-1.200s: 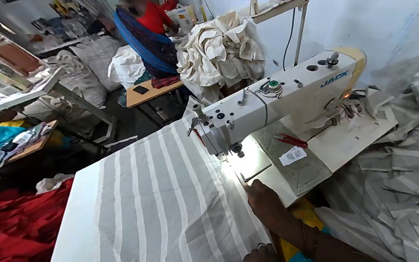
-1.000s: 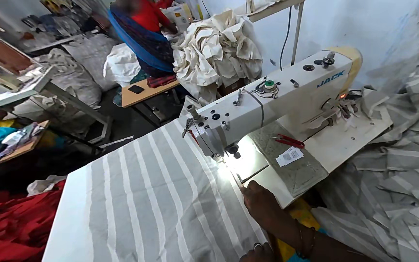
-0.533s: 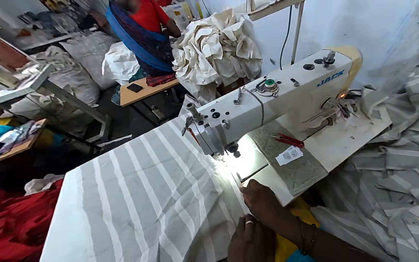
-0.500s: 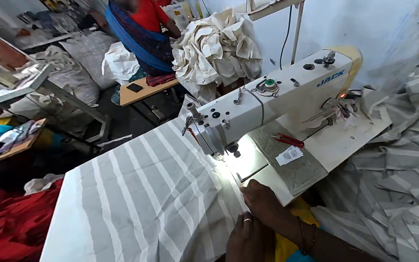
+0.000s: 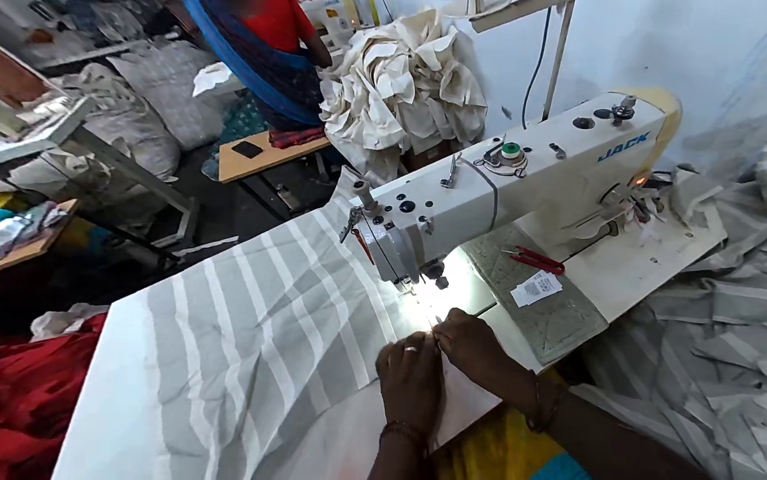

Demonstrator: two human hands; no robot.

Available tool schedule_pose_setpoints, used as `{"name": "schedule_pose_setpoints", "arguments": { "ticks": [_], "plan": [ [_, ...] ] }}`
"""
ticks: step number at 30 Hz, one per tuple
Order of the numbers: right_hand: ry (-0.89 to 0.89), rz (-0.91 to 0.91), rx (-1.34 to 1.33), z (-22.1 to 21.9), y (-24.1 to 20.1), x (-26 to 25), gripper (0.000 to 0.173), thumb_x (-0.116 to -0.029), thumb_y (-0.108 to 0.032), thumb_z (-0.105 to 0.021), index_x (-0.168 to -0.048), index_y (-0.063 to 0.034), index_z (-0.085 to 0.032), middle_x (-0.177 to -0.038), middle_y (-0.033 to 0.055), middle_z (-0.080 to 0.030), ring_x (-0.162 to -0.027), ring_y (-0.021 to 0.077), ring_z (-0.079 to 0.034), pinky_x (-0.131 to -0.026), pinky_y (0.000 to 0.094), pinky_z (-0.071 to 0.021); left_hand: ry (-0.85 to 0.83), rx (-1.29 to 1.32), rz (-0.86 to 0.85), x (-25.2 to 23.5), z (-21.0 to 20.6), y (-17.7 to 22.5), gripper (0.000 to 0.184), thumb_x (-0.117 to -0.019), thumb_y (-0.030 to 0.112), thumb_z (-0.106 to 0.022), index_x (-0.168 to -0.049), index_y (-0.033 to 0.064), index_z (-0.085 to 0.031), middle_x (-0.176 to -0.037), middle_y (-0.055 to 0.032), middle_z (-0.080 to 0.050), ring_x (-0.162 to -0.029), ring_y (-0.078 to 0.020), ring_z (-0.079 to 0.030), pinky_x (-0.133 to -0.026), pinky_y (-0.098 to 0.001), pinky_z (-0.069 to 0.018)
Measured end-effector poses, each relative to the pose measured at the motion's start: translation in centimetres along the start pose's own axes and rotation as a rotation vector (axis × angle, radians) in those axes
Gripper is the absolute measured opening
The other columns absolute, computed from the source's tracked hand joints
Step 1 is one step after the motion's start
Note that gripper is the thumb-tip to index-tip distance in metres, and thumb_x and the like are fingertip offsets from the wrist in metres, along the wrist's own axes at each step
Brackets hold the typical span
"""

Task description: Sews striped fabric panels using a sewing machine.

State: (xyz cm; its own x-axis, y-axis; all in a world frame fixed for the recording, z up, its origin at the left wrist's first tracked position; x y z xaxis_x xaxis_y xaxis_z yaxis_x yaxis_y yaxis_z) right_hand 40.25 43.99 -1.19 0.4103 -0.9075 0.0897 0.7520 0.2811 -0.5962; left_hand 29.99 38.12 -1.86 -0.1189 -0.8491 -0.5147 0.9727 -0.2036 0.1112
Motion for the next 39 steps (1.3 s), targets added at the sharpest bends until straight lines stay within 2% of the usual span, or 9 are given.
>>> {"name": "schedule_pose_setpoints", "arguments": {
  "ticks": [5, 9, 12, 15, 19, 24, 30, 35, 39],
  "plan": [
    [0.041, 0.153, 0.137, 1.4, 0.3, -2.8, 0.018, -0.0961, -0.019, -0.066, -0.106, -0.0124, -0.078, -0.105, 0.0131, -0.069, -0.107, 0.0323, -0.064, -0.08, 0.0493, -0.0561, -0.111, 0.037, -0.102, -4.4, -1.2, -1.9, 0.015, -0.0831, 0.017, -0.077, -0.089, 0.0038, -0.076, -0.091, -0.0143, -0.072, -0.087, -0.0322, -0.072, -0.074, -0.048, -0.0596],
    [0.288, 0.426, 0.224, 0.8, 0.5, -3.4, 0.009, -0.0933, -0.015, -0.067, -0.093, -0.0088, -0.072, -0.094, 0.0108, -0.068, -0.096, 0.0295, -0.067, -0.074, 0.044, -0.0578, -0.113, 0.149, -0.003, -5.0, -1.8, -3.4, 0.018, -0.0876, 0.022, -0.066, -0.083, 0.006, -0.074, -0.088, -0.0108, -0.071, -0.084, -0.0293, -0.071, -0.072, -0.0475, -0.0583],
    [0.19, 0.351, 0.139, 1.4, 1.1, -3.9, 0.013, -0.0973, -0.018, -0.066, -0.097, -0.0089, -0.075, -0.095, 0.0102, -0.07, -0.097, 0.0282, -0.067, -0.078, 0.0447, -0.0571, -0.027, 0.093, 0.03, -4.3, -1.4, -3.6, 0.031, -0.087, 0.035, -0.06, -0.079, 0.0087, -0.074, -0.084, -0.0093, -0.072, -0.081, -0.0294, -0.071, -0.069, -0.0479, -0.0562],
    [0.175, 0.239, 0.015, 2.2, 1.5, -4.6, 0.016, -0.0959, -0.021, -0.069, -0.095, -0.0086, -0.079, -0.091, 0.0114, -0.071, -0.091, 0.0289, -0.068, -0.078, 0.0465, -0.0551, 0.002, 0.108, 0.099, -4.3, -1.2, -4.3, 0.019, -0.0874, 0.022, -0.066, -0.084, 0.007, -0.077, -0.081, -0.0114, -0.07, -0.077, -0.0315, -0.071, -0.065, -0.0482, -0.0567],
    [0.12, 0.226, 0.045, 2.5, 1.4, -4.8, 0.015, -0.0942, -0.023, -0.072, -0.1, -0.0122, -0.08, -0.099, 0.0116, -0.073, -0.095, 0.028, -0.07, -0.082, 0.0488, -0.0563, -0.035, 0.134, 0.084, -4.4, -1.3, -4.2, 0.013, -0.0876, 0.016, -0.069, -0.09, 0.0078, -0.079, -0.095, -0.0119, -0.073, -0.088, -0.0322, -0.07, -0.073, -0.0491, -0.0565],
    [0.267, 0.494, 0.223, 1.6, 1.1, -4.2, 0.017, -0.096, -0.021, -0.065, -0.093, -0.0085, -0.075, -0.092, 0.0098, -0.068, -0.087, 0.0247, -0.069, -0.068, 0.0401, -0.0579, -0.017, 0.113, 0.093, -4.3, -1.3, -4.4, 0.018, -0.0858, 0.025, -0.069, -0.082, 0.0095, -0.077, -0.108, -0.0126, -0.073, -0.101, -0.0355, -0.069, -0.081, -0.0542, -0.0535],
    [-0.156, -0.008, -0.066, 2.2, 3.1, -8.7, 0.032, -0.0897, -0.035, -0.075, -0.093, -0.0037, -0.07, -0.089, 0.0138, -0.068, -0.09, 0.0294, -0.066, -0.08, 0.0531, -0.0513, -0.446, 0.11, 0.38, -6.6, -2.8, -6.1, 0.032, -0.0957, 0.036, -0.064, -0.096, 0.0064, -0.074, -0.154, -0.0122, -0.049, -0.15, -0.034, -0.034, -0.121, -0.0577, -0.0205],
    [0.326, 0.299, 0.268, 1.4, -0.4, -3.4, 0.013, -0.0931, -0.014, -0.068, -0.101, -0.0089, -0.077, -0.105, 0.0114, -0.071, -0.101, 0.0303, -0.067, -0.081, 0.0487, -0.0546, -0.405, 0.149, 0.372, -6.8, -2.9, -6.6, 0.031, -0.0941, 0.034, -0.068, -0.085, 0.0054, -0.073, -0.154, -0.014, -0.05, -0.15, -0.0357, -0.034, -0.122, -0.0596, -0.0185],
    [0.34, 0.266, 0.448, -0.3, -0.8, -1.9, 0.034, -0.0888, -0.004, -0.068, -0.119, -0.0151, -0.076, -0.126, 0.008, -0.071, -0.13, 0.0372, -0.058, -0.108, 0.0674, -0.0388, -0.345, 0.172, 0.354, -7.0, -3.3, -7.1, 0.029, -0.0911, 0.031, -0.073, -0.08, 0.004, -0.072, -0.15, -0.0148, -0.054, -0.146, -0.0388, -0.04, -0.119, -0.0629, -0.0218]
  ]
}}
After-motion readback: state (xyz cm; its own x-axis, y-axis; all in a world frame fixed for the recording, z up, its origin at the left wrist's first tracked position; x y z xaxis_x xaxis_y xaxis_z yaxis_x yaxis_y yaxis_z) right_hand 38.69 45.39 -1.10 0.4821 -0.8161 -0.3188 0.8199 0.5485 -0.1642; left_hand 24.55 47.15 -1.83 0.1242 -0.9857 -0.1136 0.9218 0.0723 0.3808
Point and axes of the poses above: each hand's wrist, its own x-axis away from the middle knuckle, its own z-axis out of the back of the hand, y = z × x, the point moved 6 cm from there along -x, towards the middle knuckle
